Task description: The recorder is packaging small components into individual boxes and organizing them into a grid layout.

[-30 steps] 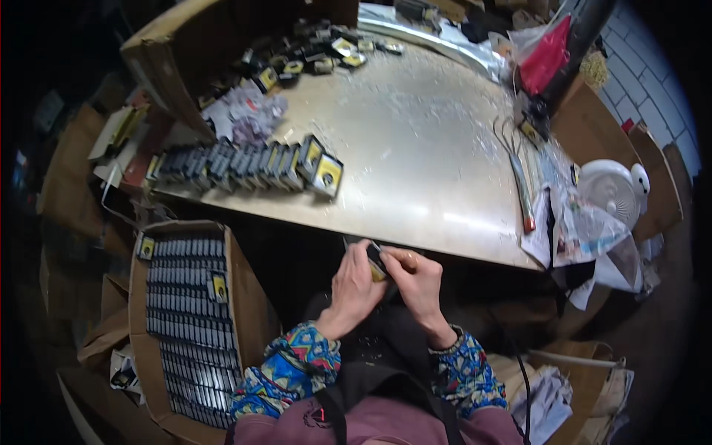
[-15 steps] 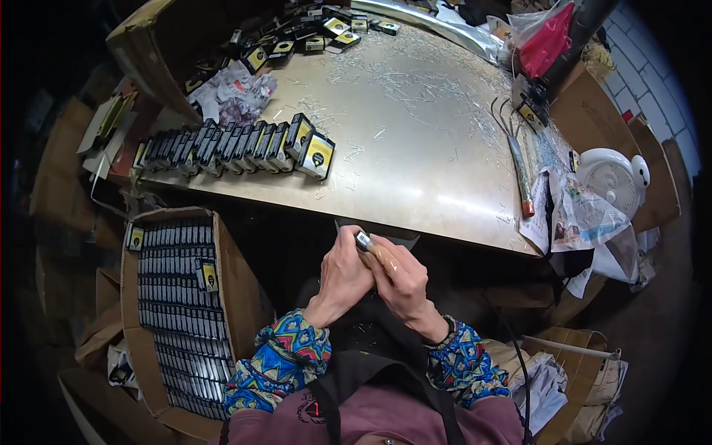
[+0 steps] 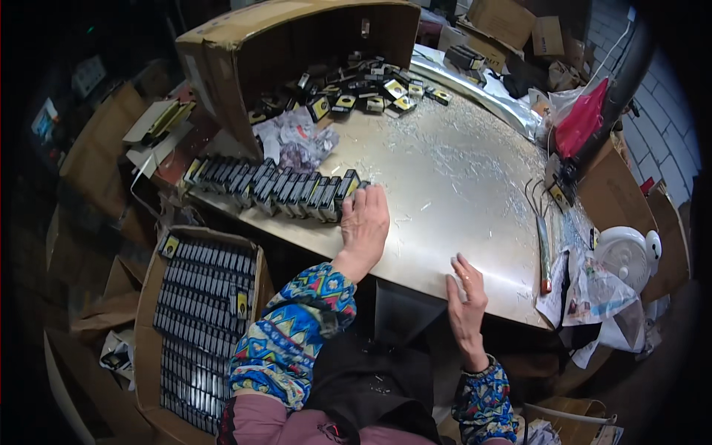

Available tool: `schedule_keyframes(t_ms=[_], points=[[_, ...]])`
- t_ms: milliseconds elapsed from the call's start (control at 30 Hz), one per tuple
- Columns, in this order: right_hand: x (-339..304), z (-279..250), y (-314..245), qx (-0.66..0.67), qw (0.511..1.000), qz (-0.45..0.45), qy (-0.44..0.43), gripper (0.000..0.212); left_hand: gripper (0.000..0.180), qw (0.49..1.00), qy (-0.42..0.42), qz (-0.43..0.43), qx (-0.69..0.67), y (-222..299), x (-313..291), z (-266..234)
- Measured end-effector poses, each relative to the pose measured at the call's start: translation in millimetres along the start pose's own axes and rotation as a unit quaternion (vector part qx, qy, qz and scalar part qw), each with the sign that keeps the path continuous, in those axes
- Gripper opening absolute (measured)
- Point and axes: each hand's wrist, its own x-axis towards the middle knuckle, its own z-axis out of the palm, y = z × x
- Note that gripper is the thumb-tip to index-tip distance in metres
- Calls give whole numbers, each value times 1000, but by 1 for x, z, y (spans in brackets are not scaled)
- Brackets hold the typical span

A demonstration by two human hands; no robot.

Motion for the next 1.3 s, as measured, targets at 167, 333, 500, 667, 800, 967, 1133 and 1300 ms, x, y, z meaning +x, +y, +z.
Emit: schedule_keyframes(t_ms=[167, 333, 500, 667, 800, 967, 1133, 1300], points=[[52, -22, 85, -138, 990, 10, -25, 34, 35, 980, 31, 98, -172, -24, 46, -23], [147, 0, 162, -248, 967, 52, 4, 37, 21, 981, -123, 105, -105, -114, 176, 63], [217, 35, 196, -339, 940, -1, 48, 37, 22, 990, -138, -11, -26, -162, 264, 155], [252, 57, 205, -310, 948, 52, -41, 43, 43, 965, -246, -89, -23, -151, 295, 157], [242, 58, 176, -266, 952, 17, -148, 45, 40, 938, -342, -5, -58, -130, 275, 159], [195, 19, 166, -231, 938, -49, -254, 48, 26, 895, -394, 4, -211, -99, 255, 105], [182, 40, 148, -264, 931, -60, -247, 54, 73, 895, -347, 263, -95, -127, 257, 135], [140, 19, 130, -224, 934, -116, -253, 54, 58, 870, -379, 315, -18, -103, 250, 105]])
